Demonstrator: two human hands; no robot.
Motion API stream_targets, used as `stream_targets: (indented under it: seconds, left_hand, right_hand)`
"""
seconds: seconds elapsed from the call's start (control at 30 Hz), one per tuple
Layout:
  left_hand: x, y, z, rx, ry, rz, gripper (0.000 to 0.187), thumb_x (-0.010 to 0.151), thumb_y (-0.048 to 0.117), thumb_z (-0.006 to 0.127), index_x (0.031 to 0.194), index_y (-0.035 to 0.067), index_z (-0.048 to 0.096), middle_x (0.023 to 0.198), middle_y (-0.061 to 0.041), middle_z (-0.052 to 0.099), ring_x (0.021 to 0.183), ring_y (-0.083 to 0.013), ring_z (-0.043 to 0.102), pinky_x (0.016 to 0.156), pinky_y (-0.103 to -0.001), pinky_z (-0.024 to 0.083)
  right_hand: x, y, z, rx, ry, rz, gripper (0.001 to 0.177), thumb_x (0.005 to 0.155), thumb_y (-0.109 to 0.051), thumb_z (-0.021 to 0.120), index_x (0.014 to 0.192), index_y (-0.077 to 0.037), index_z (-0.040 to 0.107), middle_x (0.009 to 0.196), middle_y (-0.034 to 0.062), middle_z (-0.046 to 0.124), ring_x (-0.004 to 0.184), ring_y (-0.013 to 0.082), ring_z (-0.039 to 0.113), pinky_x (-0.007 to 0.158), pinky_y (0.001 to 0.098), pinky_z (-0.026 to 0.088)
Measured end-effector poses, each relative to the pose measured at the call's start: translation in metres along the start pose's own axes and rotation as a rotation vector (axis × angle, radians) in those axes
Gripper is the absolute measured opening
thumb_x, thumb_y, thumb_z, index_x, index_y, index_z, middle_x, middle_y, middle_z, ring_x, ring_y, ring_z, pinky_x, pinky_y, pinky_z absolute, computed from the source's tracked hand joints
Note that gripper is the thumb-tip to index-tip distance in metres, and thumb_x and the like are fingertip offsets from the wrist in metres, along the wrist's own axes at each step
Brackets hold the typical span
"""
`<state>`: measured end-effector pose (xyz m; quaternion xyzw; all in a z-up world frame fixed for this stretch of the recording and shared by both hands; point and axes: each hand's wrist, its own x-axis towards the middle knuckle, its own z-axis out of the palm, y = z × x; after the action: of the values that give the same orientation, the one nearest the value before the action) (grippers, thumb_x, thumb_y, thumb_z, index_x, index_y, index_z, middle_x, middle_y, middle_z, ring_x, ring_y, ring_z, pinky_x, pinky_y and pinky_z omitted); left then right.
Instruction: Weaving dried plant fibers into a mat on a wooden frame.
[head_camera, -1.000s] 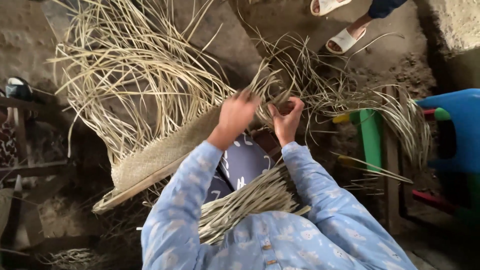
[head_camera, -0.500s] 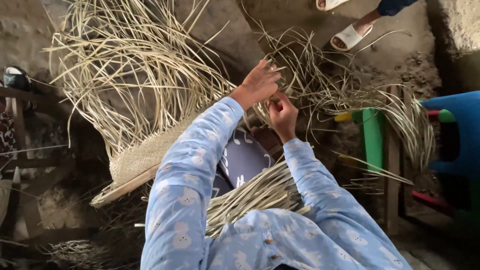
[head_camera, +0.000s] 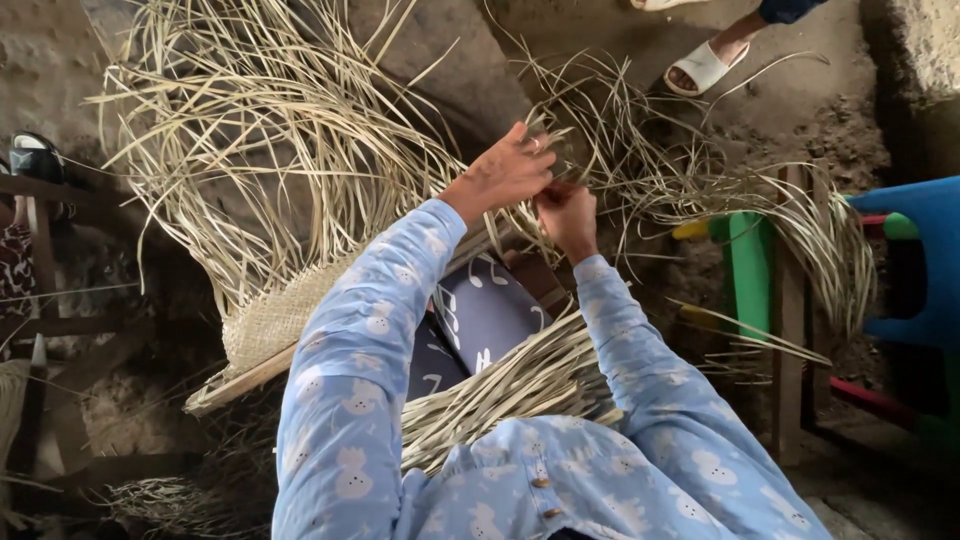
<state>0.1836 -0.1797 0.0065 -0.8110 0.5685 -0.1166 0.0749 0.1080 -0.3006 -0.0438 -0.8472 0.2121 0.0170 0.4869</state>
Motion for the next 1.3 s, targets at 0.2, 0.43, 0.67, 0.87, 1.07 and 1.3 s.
stream_targets:
  seconds: [0.2, 0.43, 0.67, 0.87, 1.07, 1.3]
  left_hand:
    - [0.003, 0.0, -0.013, 0.025, 0.646, 0.095, 0.016, 0.064, 0.011, 0.063, 0.059, 0.014, 0.048, 0.068, -0.004, 0.042, 0.076, -0.0252, 0.043, 0.071, -0.04, 0.033]
    - [-0.003, -0.001, -0.028, 0.026, 0.679, 0.122, 0.02, 0.074, 0.006, 0.056, 0.06, 0.015, 0.045, 0.067, -0.003, 0.039, 0.07, -0.022, 0.042, 0.063, -0.033, 0.033]
    - [0.0, 0.001, -0.022, -0.001, 0.745, 0.147, 0.02, 0.073, 0.004, 0.057, 0.06, 0.013, 0.045, 0.065, -0.004, 0.039, 0.066, -0.0233, 0.044, 0.061, -0.033, 0.034]
    - [-0.006, 0.002, -0.029, -0.031, 0.746, 0.155, 0.021, 0.08, 0.005, 0.052, 0.062, 0.013, 0.046, 0.066, -0.002, 0.039, 0.064, -0.021, 0.044, 0.06, -0.031, 0.035]
    - [-0.021, 0.004, -0.021, -0.087, 0.662, 0.139, 0.017, 0.072, 0.007, 0.06, 0.06, 0.015, 0.051, 0.064, -0.001, 0.041, 0.063, -0.02, 0.046, 0.057, -0.031, 0.035]
    - [-0.024, 0.007, -0.021, -0.075, 0.644, 0.098, 0.014, 0.074, 0.009, 0.059, 0.063, 0.015, 0.051, 0.067, -0.002, 0.041, 0.064, -0.0202, 0.046, 0.059, -0.031, 0.034]
  right_hand:
    - [-0.005, 0.003, -0.008, 0.222, -0.087, 0.078, 0.017, 0.067, -0.012, 0.056, 0.078, -0.004, 0.066, 0.041, 0.0089, 0.052, 0.039, 0.017, 0.058, 0.041, 0.0301, 0.049]
    - [-0.026, -0.013, -0.01, 0.174, 0.048, 0.124, 0.019, 0.07, -0.016, 0.059, 0.083, -0.006, 0.067, 0.048, 0.0106, 0.057, 0.045, 0.0203, 0.061, 0.047, 0.0339, 0.048]
    - [-0.035, -0.01, -0.002, 0.255, 0.145, 0.029, 0.014, 0.072, -0.012, 0.06, 0.08, -0.003, 0.067, 0.054, 0.0119, 0.06, 0.047, 0.0222, 0.061, 0.045, 0.0363, 0.052]
    - [-0.037, -0.011, 0.005, 0.195, 0.257, 0.061, 0.013, 0.07, -0.018, 0.061, 0.074, -0.007, 0.066, 0.053, 0.0073, 0.059, 0.048, 0.0208, 0.061, 0.053, 0.0382, 0.047]
    - [-0.042, -0.011, 0.012, 0.436, 0.294, -0.001, 0.011, 0.07, -0.015, 0.062, 0.074, -0.006, 0.066, 0.052, 0.0088, 0.058, 0.042, 0.0166, 0.057, 0.042, 0.0322, 0.051]
    - [-0.04, -0.001, 0.004, 0.355, 0.253, -0.091, 0.011, 0.072, -0.015, 0.062, 0.079, -0.008, 0.068, 0.055, 0.0091, 0.056, 0.057, 0.0158, 0.058, 0.052, 0.0351, 0.046]
